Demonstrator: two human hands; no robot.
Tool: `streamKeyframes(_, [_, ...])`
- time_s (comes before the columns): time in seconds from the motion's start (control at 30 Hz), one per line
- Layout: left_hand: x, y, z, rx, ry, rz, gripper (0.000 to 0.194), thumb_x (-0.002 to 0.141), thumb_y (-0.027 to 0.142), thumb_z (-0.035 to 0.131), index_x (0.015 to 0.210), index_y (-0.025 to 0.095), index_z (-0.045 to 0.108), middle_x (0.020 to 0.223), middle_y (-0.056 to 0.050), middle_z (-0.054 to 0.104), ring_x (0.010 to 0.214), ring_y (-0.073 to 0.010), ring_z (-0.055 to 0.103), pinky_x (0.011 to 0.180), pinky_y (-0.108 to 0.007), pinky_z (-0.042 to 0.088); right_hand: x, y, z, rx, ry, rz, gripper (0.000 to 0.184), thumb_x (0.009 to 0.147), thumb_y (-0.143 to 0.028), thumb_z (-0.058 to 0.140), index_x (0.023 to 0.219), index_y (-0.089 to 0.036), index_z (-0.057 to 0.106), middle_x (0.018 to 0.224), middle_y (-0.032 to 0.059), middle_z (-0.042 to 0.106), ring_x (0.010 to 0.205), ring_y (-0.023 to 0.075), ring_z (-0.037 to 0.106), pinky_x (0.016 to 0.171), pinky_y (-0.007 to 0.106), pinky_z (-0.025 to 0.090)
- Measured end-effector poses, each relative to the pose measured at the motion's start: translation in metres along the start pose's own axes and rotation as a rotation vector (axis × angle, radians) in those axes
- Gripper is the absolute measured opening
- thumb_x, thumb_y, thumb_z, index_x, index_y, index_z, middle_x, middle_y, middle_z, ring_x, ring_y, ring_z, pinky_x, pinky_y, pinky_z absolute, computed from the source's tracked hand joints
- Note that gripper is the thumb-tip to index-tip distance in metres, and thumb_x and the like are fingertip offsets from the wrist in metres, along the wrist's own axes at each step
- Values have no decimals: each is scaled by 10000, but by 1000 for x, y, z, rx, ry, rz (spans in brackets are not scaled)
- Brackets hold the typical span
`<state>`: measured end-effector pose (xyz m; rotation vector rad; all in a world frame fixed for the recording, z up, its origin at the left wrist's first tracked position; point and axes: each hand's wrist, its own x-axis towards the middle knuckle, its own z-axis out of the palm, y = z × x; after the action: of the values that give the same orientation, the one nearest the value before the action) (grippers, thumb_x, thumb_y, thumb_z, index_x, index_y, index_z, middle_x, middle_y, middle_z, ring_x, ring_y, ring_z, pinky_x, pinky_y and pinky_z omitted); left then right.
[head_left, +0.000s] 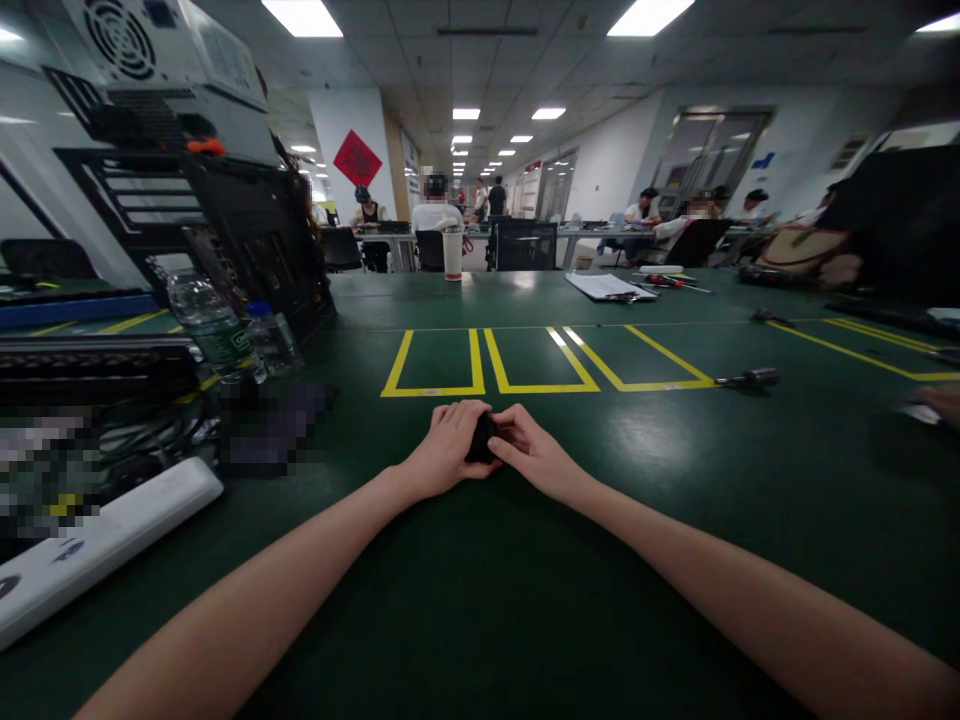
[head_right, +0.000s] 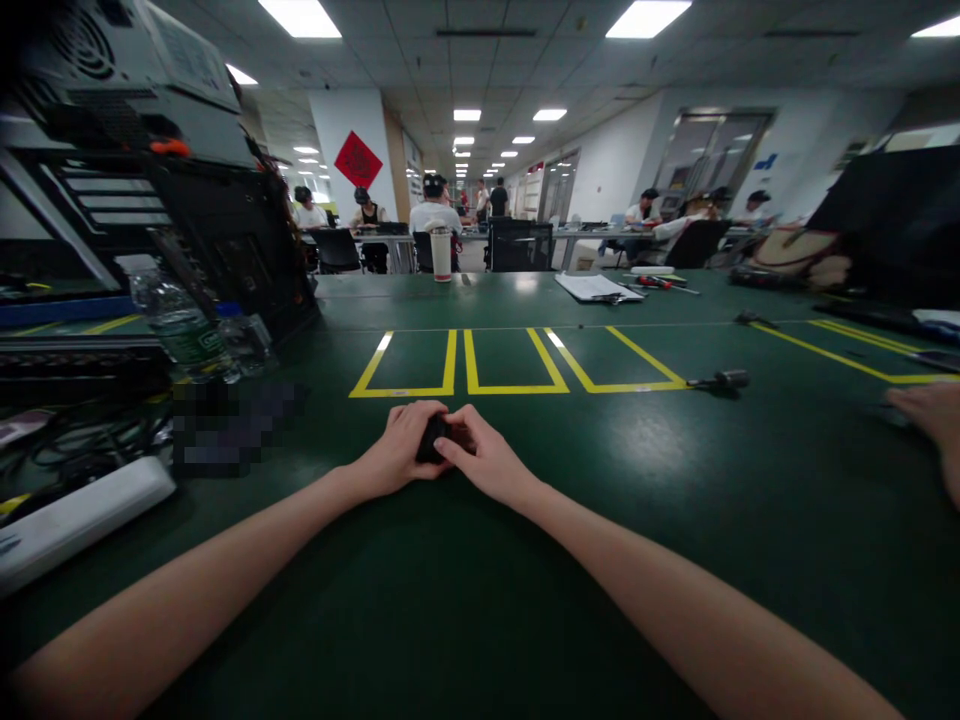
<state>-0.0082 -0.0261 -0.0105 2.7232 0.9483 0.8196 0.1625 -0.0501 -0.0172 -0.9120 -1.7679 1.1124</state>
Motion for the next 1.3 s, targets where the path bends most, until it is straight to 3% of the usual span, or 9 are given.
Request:
streamKeyframes(0.1, [0, 1, 0, 0, -6, -1, 588, 681, 332, 623, 1154, 196, 303, 1123, -80, 445, 1056, -240, 420, 904, -398, 292, 2, 2, 0, 4, 26, 20, 153, 805, -310, 465, 928, -220, 453, 911, 6, 502, 866, 156, 539, 726, 324, 475])
streamKeyframes(0.23, [0, 3, -1, 9, -13, -6, 579, 684, 322, 624, 1151, 196, 306, 1133, -79, 442, 1067, -240, 415, 913, -403, 291, 3, 2, -2, -50, 42, 79, 225, 804, -333, 463, 993, -213, 440, 979, 33, 506, 928, 179, 517, 782, 368, 454])
streamKeyframes(0.5, [-1, 3, -2, 18, -15, -1, 540, 706, 304, 598, 1149, 192, 310, 1126, -85, 443, 1058, -239, 420, 901, -398, 302, -2, -6, -4, 16, -67, 17, 247, 768, -228, 530, 991, -230, 423, 1031, 15, 478, 1019, 174, 483, 857, 368, 434])
streamKeyframes(0.7, [-1, 5, -1, 38, 6, 13, 571, 685, 318, 621, 1146, 183, 312, 1133, -91, 443, 1073, -243, 412, 903, -398, 297, 0, -2, -3, 14, -7, 38, 161, 798, -317, 478, 928, -227, 449, 948, 10, 499, 900, 165, 534, 761, 354, 472])
streamKeyframes(0.83, [-1, 4, 0, 38, 13, 8, 566, 683, 325, 622, 1139, 191, 316, 1127, -88, 451, 1067, -248, 422, 896, -408, 301, 2, 1, -3, -36, 35, 66, 229, 799, -341, 468, 991, -217, 441, 999, 32, 493, 936, 177, 513, 790, 373, 452])
streamKeyframes(1.13, [-1, 3, 3, 39, 19, 3, 570, 675, 290, 621, 1142, 193, 309, 1123, -88, 454, 1066, -254, 421, 887, -410, 304, -5, -5, -5, -3, -71, 8, 258, 767, -235, 532, 998, -234, 416, 1032, 13, 483, 992, 165, 496, 841, 355, 440])
streamKeyframes(1.3, [-1, 5, -1, 40, -5, 10, 578, 686, 318, 618, 1152, 185, 305, 1145, -94, 441, 1080, -248, 411, 912, -409, 292, -3, -7, -4, -28, -28, 28, 174, 809, -326, 458, 949, -225, 439, 942, 9, 502, 888, 159, 531, 758, 342, 471])
